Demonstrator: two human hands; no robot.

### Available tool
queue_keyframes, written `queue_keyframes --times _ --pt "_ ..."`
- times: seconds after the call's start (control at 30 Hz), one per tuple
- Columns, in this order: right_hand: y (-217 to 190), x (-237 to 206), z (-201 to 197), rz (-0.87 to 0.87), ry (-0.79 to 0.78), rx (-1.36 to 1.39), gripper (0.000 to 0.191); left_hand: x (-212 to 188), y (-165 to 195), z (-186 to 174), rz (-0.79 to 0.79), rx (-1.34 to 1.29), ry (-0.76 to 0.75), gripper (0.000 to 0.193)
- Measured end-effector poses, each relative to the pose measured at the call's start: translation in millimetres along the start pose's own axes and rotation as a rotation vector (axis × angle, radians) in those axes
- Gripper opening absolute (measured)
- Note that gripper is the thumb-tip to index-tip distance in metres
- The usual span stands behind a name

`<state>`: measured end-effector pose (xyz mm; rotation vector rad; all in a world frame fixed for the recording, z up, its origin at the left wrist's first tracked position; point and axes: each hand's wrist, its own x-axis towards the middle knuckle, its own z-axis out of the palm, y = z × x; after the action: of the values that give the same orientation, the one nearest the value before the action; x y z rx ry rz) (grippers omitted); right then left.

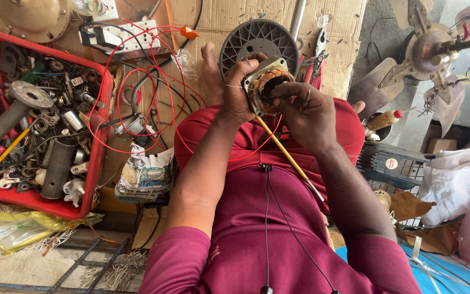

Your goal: The person is repairing an electrical motor stator by using a screwdriver to adjust and tighten the copper windings. The person holds the stator in one hand and uses the tool in the other to manipulate the internal components.

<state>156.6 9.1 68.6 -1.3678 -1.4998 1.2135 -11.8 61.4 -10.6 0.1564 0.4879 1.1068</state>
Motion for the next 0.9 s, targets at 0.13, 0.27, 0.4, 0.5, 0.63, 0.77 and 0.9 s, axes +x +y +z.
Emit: queue_keyframes --times 0.13,0.27,0.4,0.5,0.63,0.77,0.9 --pt "10 0 -1 0.072 0.042 0.087 0.023 4 -6 -3 0.046 -0.023 0.041 0.032" --pt "16 -2 -1 0.085 0.029 0.277 0.029 6 -9 -7 0.056 -0.043 0.050 0.032" --pt "18 1 2 0.086 0.014 0.387 0.031 5 -8 -7 0.045 -0.040 0.030 0.033" --pt "19 3 5 0.112 0.026 0.401 0.029 4 -7 -4 0.051 0.000 0.029 0.033" --pt "18 2 3 0.116 0.046 0.320 0.026 4 -7 -2 0.061 0.030 0.012 0.035" --pt "20 2 3 0.118 0.049 0.332 0.025 4 -7 -2 0.059 0.036 0.007 0.036" --pt "22 2 3 0.111 0.055 0.378 0.026 4 -7 -2 0.052 0.032 -0.012 0.036"
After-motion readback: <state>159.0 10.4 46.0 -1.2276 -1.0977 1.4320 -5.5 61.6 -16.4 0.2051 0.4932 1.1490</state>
